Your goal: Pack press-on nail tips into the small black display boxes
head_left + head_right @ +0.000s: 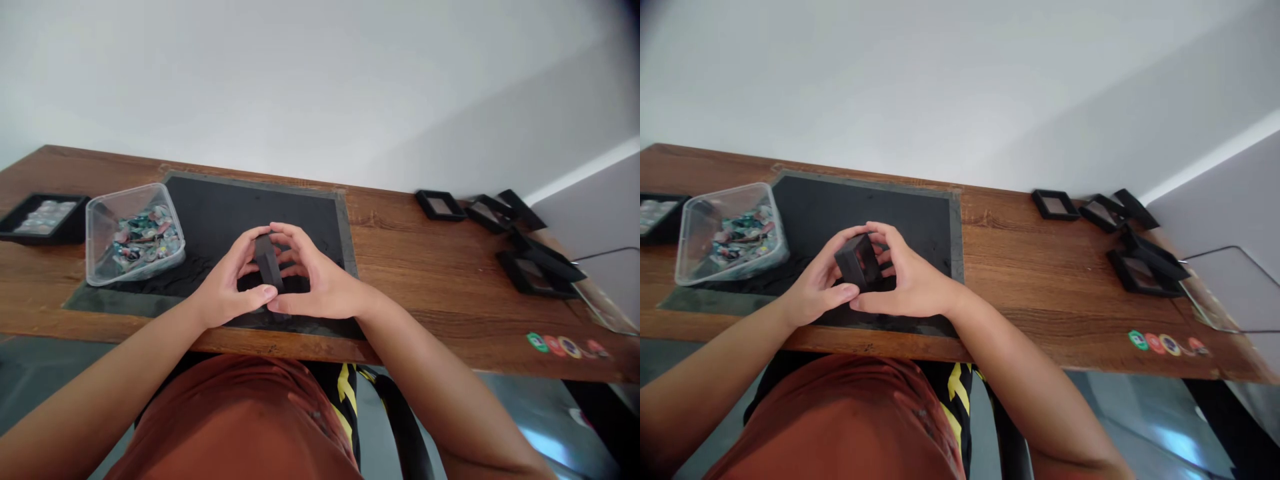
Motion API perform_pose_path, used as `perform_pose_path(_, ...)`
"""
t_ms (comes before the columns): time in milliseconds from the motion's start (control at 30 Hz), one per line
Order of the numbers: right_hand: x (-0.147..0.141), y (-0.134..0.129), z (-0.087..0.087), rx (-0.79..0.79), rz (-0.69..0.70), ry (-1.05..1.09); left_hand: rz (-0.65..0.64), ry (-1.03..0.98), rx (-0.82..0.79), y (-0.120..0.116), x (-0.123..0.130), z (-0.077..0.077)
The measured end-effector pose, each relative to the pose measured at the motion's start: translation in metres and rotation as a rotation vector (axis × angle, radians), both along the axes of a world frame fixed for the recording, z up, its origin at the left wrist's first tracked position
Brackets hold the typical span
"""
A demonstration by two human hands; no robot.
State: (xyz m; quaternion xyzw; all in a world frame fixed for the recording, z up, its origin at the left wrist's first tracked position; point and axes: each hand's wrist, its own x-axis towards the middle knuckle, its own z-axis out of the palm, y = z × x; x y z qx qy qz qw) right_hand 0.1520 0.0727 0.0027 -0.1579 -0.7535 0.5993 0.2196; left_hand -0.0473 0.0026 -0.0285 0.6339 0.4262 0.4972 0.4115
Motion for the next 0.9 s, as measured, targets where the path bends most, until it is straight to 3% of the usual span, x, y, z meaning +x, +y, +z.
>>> perform_pose_path(233,0.005,0.006,0.005,0.092,0.034,0.064,0.058,0.132,0.058,-0.003,0.006,0.008)
perform_pose_path(567,0.008,0.006,0.010,0.152,0.033,0.018,0.012,0.153,0.109,-0.001,0.004,0.011)
perform_pose_path(767,0.012,0.013,0.007,0.089,0.067,0.067,-0.095,0.096,0.112,0.000,-0.003,0.005)
perform_pose_path(900,0.015,0.023,0.001,-0.052,0.164,0.076,-0.157,0.030,0.072,0.001,-0.008,-0.001)
